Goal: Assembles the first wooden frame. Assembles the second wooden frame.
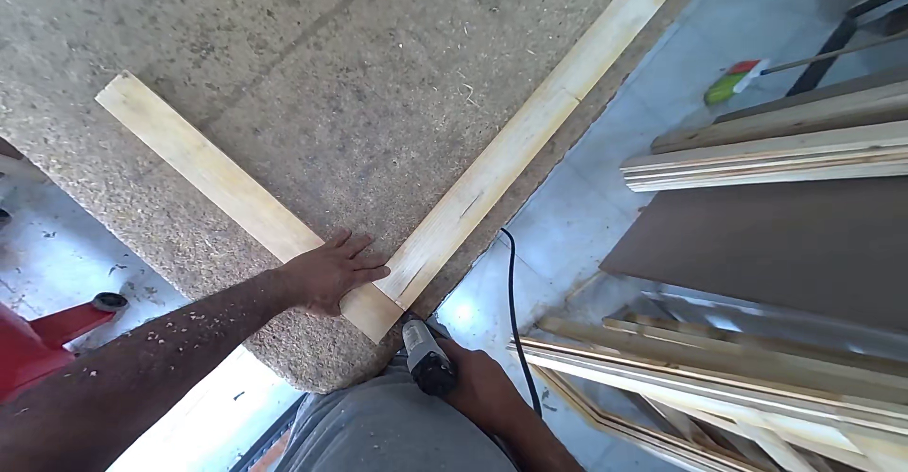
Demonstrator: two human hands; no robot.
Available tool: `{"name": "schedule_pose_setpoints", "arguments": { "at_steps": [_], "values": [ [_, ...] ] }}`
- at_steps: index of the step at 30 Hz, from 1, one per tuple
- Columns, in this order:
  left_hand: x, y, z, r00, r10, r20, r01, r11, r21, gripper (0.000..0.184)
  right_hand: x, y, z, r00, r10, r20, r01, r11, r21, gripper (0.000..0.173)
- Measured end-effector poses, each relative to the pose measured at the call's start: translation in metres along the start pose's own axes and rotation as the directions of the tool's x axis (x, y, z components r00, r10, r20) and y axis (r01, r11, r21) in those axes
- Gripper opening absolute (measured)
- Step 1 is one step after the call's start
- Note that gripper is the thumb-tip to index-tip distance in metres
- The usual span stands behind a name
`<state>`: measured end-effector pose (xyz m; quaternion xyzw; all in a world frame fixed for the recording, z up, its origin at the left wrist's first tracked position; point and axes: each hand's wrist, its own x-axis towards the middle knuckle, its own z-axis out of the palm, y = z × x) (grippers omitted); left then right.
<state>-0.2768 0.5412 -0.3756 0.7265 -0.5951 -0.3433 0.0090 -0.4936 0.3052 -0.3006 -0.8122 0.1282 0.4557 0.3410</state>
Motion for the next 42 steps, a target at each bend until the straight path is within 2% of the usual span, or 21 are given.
{"name": "schedule_pose_setpoints", "arguments": {
  "at_steps": [6, 14, 26, 32, 42],
  "values": [
    [0.001, -0.007, 0.014, 0.998, 0.016, -0.065, -0.017, 1.0, -0.025, 0.11, 0.0, 0.002, 0.0, 1.0, -0.003, 0.005, 0.003, 1.0, 0.017, 0.062],
    [0.001, -0.004, 0.01, 0.999, -0.015, -0.052, 0.012, 0.999, -0.049, 0.107, 0.001, 0.002, -0.001, 1.0, -0.005, 0.011, 0.005, 1.0, 0.01, 0.061],
    [0.001, -0.005, 0.015, 0.997, 0.024, -0.076, -0.029, 0.997, -0.071, 0.109, 0.0, 0.006, -0.001, 1.0, -0.014, 0.007, 0.014, 0.999, 0.03, 0.061],
    [0.001, -0.005, 0.014, 0.999, 0.023, -0.045, -0.026, 0.998, -0.064, 0.104, 0.001, 0.003, -0.003, 1.0, -0.018, 0.005, 0.018, 1.0, 0.009, 0.06],
    [0.002, -0.007, 0.018, 0.997, 0.034, -0.071, -0.037, 0.998, -0.043, 0.102, 0.0, 0.003, -0.005, 1.0, -0.009, 0.017, 0.01, 1.0, -0.012, 0.06]
  ]
}}
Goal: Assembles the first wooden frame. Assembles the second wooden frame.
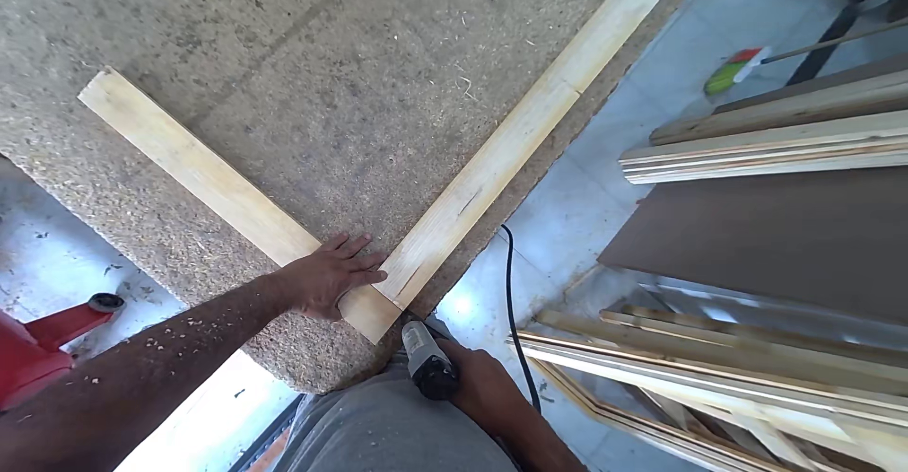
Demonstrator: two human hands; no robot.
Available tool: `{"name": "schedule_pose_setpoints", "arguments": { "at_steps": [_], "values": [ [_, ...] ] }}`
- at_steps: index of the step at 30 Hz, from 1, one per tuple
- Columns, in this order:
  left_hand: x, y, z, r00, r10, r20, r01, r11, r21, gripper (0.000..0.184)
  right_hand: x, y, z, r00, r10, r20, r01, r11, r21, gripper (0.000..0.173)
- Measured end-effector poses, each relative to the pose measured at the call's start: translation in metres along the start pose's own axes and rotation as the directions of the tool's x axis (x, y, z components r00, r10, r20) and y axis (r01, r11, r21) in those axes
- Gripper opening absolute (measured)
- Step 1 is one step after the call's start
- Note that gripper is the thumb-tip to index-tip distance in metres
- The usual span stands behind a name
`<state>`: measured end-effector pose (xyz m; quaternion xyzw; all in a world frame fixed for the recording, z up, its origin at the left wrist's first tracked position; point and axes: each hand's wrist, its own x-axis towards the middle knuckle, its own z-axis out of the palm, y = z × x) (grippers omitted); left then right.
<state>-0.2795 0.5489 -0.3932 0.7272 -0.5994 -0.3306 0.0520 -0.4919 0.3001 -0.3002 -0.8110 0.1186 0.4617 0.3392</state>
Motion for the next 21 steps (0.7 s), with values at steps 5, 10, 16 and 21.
{"name": "schedule_pose_setpoints", "arguments": {
  "at_steps": [5, 10, 16, 21],
  "values": [
    [0.001, -0.001, 0.002, 1.0, -0.004, -0.007, 0.004, 1.0, -0.014, 0.102, -0.008, -0.003, -0.001, 1.0, 0.004, -0.011, -0.004, 1.0, -0.015, 0.058],
    [0.002, -0.001, 0.001, 1.0, -0.007, -0.021, 0.007, 1.0, -0.025, 0.104, -0.014, -0.016, -0.011, 0.999, -0.032, -0.022, 0.032, 0.999, 0.011, 0.06],
    [0.0, -0.002, 0.003, 0.999, -0.005, -0.037, 0.003, 0.999, -0.042, 0.103, -0.004, -0.026, -0.012, 1.0, 0.008, -0.02, -0.007, 1.0, 0.026, 0.059],
    [0.001, -0.003, 0.003, 1.0, -0.008, -0.027, 0.006, 0.998, -0.065, 0.104, -0.004, -0.039, -0.013, 0.995, 0.097, -0.019, -0.096, 0.995, 0.019, 0.051]
  ]
}}
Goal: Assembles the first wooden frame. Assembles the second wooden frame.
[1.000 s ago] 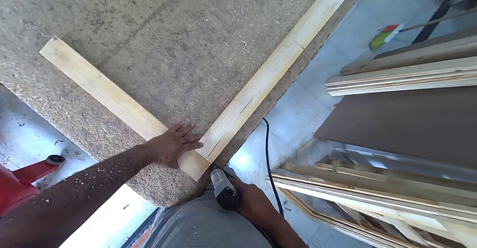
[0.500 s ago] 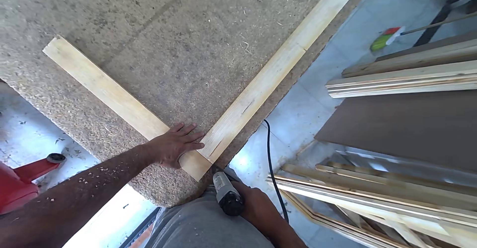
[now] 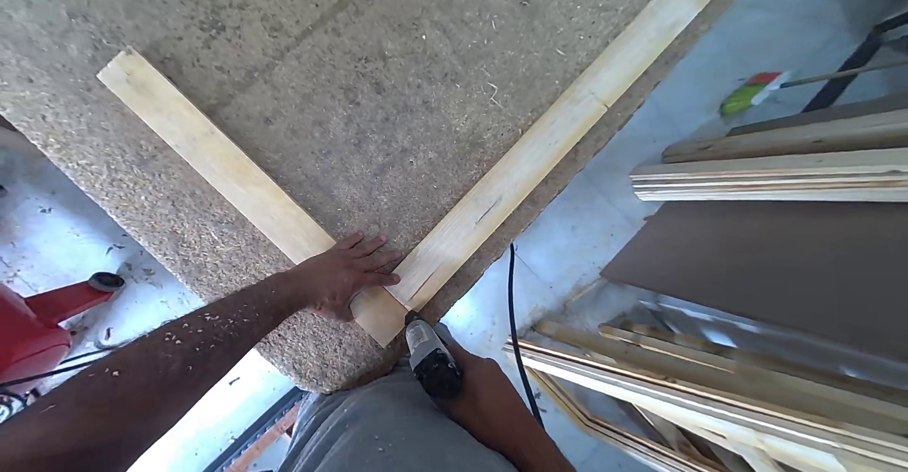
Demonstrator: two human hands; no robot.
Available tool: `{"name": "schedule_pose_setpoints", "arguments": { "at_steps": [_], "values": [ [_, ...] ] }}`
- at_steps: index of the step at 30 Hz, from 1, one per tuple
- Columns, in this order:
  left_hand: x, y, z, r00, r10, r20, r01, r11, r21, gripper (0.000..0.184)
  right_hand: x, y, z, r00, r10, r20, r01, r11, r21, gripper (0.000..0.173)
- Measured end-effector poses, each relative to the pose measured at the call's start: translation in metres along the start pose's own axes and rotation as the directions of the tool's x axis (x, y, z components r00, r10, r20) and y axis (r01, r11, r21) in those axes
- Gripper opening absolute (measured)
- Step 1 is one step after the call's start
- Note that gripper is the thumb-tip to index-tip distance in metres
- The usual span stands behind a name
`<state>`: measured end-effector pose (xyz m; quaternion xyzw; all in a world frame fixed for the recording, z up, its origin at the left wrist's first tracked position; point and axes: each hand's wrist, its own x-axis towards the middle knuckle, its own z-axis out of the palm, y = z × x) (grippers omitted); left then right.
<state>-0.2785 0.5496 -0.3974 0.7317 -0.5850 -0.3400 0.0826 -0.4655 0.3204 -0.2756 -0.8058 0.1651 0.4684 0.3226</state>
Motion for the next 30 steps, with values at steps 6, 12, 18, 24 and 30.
{"name": "schedule_pose_setpoints", "arguments": {
  "at_steps": [6, 12, 18, 24, 30],
  "values": [
    [0.0, 0.002, -0.001, 1.0, -0.026, -0.009, 0.026, 0.999, -0.038, 0.101, -0.003, -0.015, -0.007, 0.998, 0.06, 0.005, -0.06, 0.998, 0.006, 0.054],
    [0.001, 0.002, -0.007, 0.999, -0.044, -0.016, 0.041, 0.993, -0.113, 0.113, 0.008, -0.033, -0.015, 0.996, -0.068, -0.053, 0.07, 0.996, 0.054, 0.054],
    [0.0, 0.002, -0.006, 0.997, -0.033, -0.07, 0.025, 0.993, -0.115, 0.111, 0.027, -0.044, -0.013, 0.997, -0.05, -0.051, 0.056, 0.989, 0.138, 0.046],
    [0.001, 0.0, -0.008, 0.999, -0.037, -0.036, 0.034, 0.996, -0.08, 0.112, 0.03, -0.049, -0.015, 0.998, -0.048, -0.041, 0.052, 0.994, 0.092, 0.047],
    [0.001, -0.002, -0.005, 0.999, -0.023, -0.042, 0.02, 0.997, -0.071, 0.113, 0.031, -0.052, -0.015, 0.998, -0.025, -0.066, 0.031, 0.995, 0.093, 0.041]
  ]
}}
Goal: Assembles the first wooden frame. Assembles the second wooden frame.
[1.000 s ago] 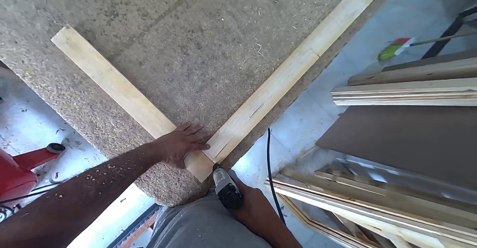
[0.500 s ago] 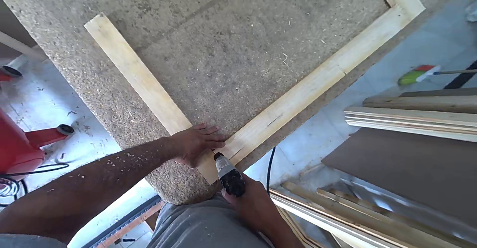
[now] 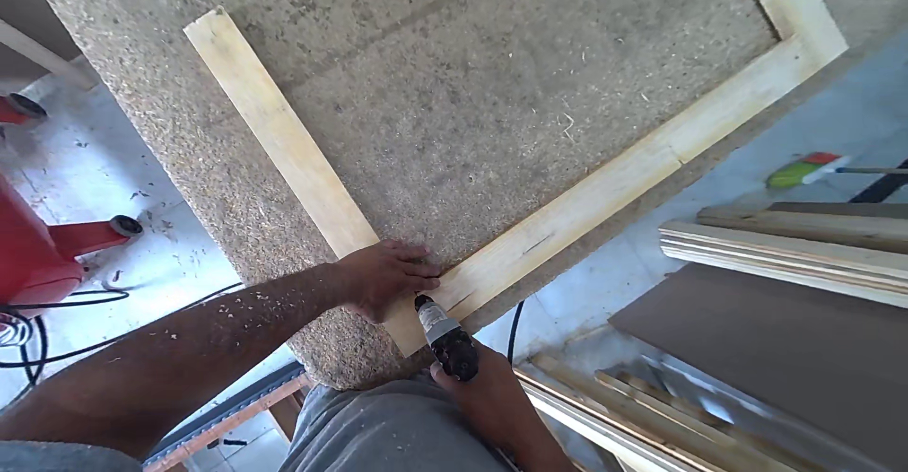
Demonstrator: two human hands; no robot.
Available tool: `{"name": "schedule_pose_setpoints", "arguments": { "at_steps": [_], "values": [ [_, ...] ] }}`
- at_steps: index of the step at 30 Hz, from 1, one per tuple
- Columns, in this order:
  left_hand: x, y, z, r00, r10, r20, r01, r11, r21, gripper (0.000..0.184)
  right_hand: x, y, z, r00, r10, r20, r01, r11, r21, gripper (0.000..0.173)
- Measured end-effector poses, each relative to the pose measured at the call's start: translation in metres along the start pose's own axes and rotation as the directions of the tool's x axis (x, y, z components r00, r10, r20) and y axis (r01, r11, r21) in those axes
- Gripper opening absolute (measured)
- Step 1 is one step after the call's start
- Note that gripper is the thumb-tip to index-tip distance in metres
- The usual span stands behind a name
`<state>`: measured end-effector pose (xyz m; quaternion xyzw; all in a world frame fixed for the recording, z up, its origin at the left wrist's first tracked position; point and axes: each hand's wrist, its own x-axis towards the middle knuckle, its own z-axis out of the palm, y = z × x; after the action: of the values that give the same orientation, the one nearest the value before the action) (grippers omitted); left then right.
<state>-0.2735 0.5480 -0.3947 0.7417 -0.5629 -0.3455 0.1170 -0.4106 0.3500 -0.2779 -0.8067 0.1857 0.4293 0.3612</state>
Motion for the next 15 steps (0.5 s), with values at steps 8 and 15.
{"name": "schedule_pose_setpoints", "arguments": {
  "at_steps": [8, 15],
  "values": [
    [0.0, -0.003, 0.003, 0.999, 0.039, -0.028, -0.038, 0.999, 0.022, 0.112, -0.007, 0.013, 0.006, 0.998, -0.034, -0.045, 0.033, 0.999, -0.023, 0.046],
    [0.001, -0.004, 0.002, 0.999, 0.043, -0.014, -0.042, 0.998, 0.04, 0.112, -0.014, 0.02, 0.006, 0.999, -0.024, -0.047, 0.022, 0.999, -0.047, 0.047]
  ]
}}
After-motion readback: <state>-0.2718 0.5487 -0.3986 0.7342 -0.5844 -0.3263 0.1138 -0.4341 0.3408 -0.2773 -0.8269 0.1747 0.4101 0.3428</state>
